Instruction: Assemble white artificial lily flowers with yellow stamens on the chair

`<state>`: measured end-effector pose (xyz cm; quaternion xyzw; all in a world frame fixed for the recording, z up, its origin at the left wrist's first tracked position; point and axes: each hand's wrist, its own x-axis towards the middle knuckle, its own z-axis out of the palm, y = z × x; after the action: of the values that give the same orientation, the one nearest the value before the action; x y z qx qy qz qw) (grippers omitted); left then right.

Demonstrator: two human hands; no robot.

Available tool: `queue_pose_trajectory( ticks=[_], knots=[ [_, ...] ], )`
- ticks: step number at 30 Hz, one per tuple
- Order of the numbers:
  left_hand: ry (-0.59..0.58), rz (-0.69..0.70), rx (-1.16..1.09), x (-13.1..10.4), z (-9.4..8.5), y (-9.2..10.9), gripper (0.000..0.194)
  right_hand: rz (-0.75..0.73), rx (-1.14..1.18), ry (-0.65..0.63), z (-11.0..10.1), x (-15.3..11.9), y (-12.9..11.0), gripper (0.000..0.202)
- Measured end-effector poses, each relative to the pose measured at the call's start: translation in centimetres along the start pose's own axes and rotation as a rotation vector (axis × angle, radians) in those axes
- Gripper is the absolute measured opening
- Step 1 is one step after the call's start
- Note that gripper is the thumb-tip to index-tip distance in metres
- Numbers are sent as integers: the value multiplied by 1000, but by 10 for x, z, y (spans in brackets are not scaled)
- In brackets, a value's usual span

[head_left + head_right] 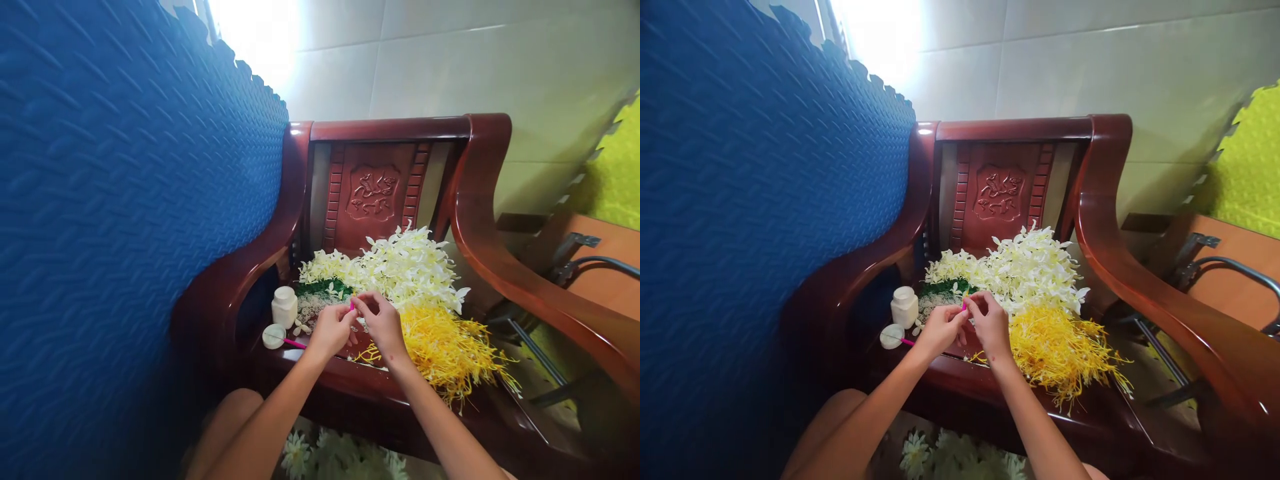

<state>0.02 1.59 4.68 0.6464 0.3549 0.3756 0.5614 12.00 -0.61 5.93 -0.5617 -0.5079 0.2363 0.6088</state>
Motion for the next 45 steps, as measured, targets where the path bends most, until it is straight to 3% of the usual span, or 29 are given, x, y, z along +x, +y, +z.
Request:
queue_pose_trajectory(
  ticks=[5,10,15,18,24,29,38,45],
  knots=[
    [55,19,58,-6,6,7,30,25,-87,6,-2,-6,-10,43],
    [174,222,458,-17,11,17,30,19,-192,61,-22,-19,-21,34],
    [175,237,662,-23,15,19,21,158,43,-47,-41,-26,-24,38],
    [141,283,681,-24,16,17,22,250,107,-118,-49,-28,-22,41],
    [86,322,581,-25,22,12,23,74,-113,21,-56,-29,-21,37],
    [122,331,558,-28,25,12,21,54,-48,42,-51,-21,-17,39],
    [214,302,617,-32,18,19,24,122,130,-30,-36,-12,-16,42],
    [299,250,522,-34,4,21,20,167,169,-74,-11,-8,-19,50]
  ],
)
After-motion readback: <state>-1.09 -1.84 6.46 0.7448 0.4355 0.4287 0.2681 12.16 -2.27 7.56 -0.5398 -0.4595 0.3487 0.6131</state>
